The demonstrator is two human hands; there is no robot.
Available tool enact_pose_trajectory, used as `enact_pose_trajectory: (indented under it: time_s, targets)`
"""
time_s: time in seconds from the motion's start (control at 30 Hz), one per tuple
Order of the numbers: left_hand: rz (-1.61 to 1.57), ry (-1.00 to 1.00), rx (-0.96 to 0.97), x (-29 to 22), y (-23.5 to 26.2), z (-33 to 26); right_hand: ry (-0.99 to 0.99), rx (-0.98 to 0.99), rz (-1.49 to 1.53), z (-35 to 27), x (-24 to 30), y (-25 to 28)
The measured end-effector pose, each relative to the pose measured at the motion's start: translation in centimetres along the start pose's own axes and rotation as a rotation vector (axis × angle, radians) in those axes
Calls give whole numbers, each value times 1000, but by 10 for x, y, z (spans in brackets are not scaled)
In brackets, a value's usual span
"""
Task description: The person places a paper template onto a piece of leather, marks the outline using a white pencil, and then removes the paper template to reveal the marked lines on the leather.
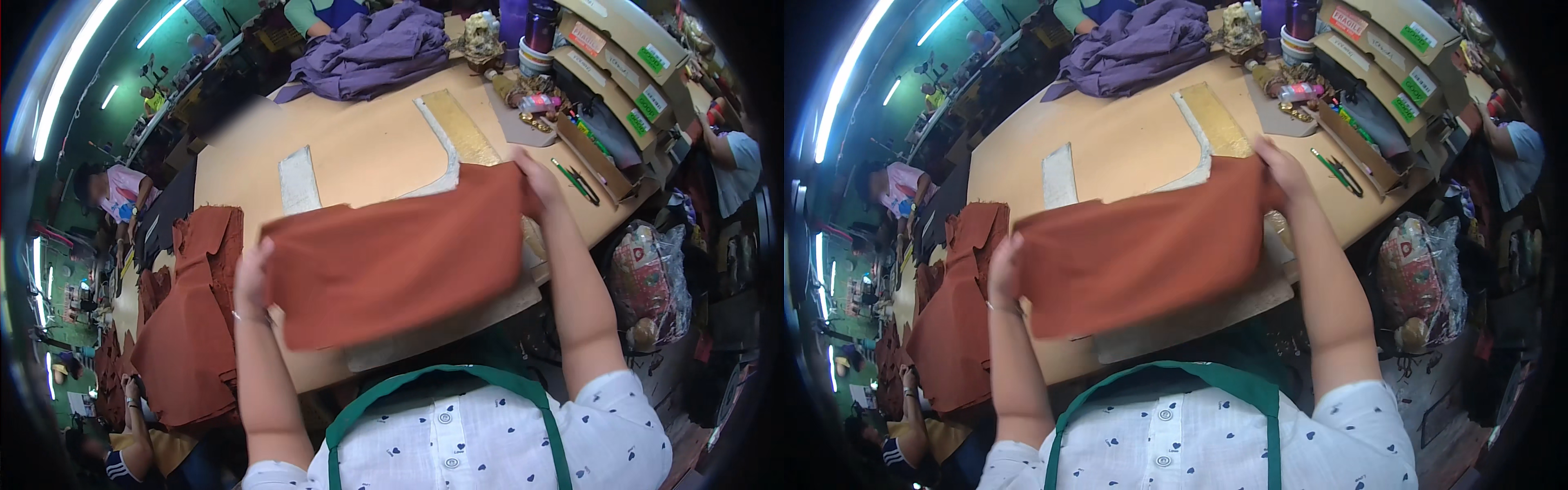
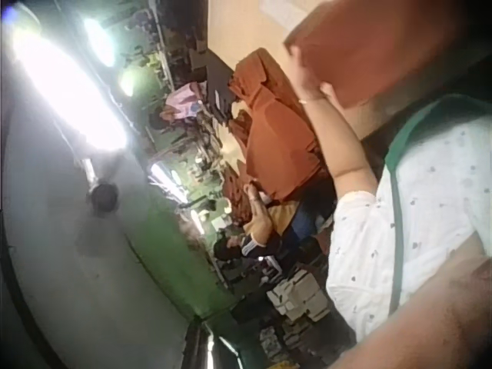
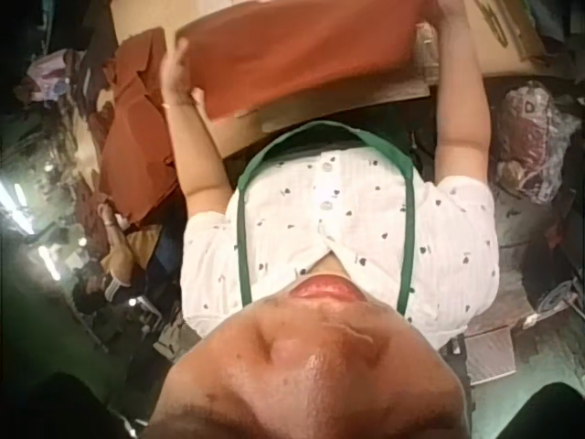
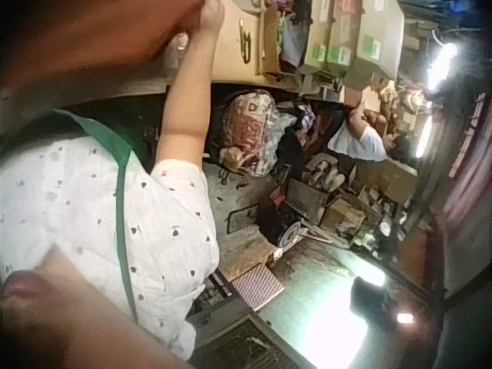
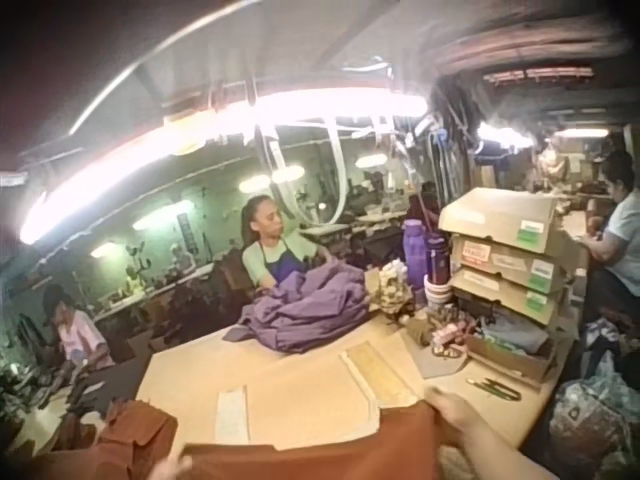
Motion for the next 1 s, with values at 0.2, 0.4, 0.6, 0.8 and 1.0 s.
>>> enact_pose_trajectory:
  time_s: [0.2,0.4,0.6,0.8,1.0]
  targets:
    - [88,-274,-275,-178,91,29,289,320,-100,94,77,-120]
    - [550,-363,-448,-179,119,-31,159,110,-384,59,70,-126]
    - [619,-125,-475,-17,141,-55,-61,17,-301,25,-39,-39]
    - [182,171,-410,98,106,-73,-131,-224,-608,-11,-67,11]
    - [-408,0,-115,100,31,-92,-119,-196,-709,-26,-62,5]
Point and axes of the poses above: each hand's wrist, its own z-axis towards the middle knuckle, its own y-axis out of the back of the hand, x = y × z, the point moved 4 cm from there along z, towards the middle knuckle, and after that the axes turned 11 degrees about x, right-handed, at the moved point
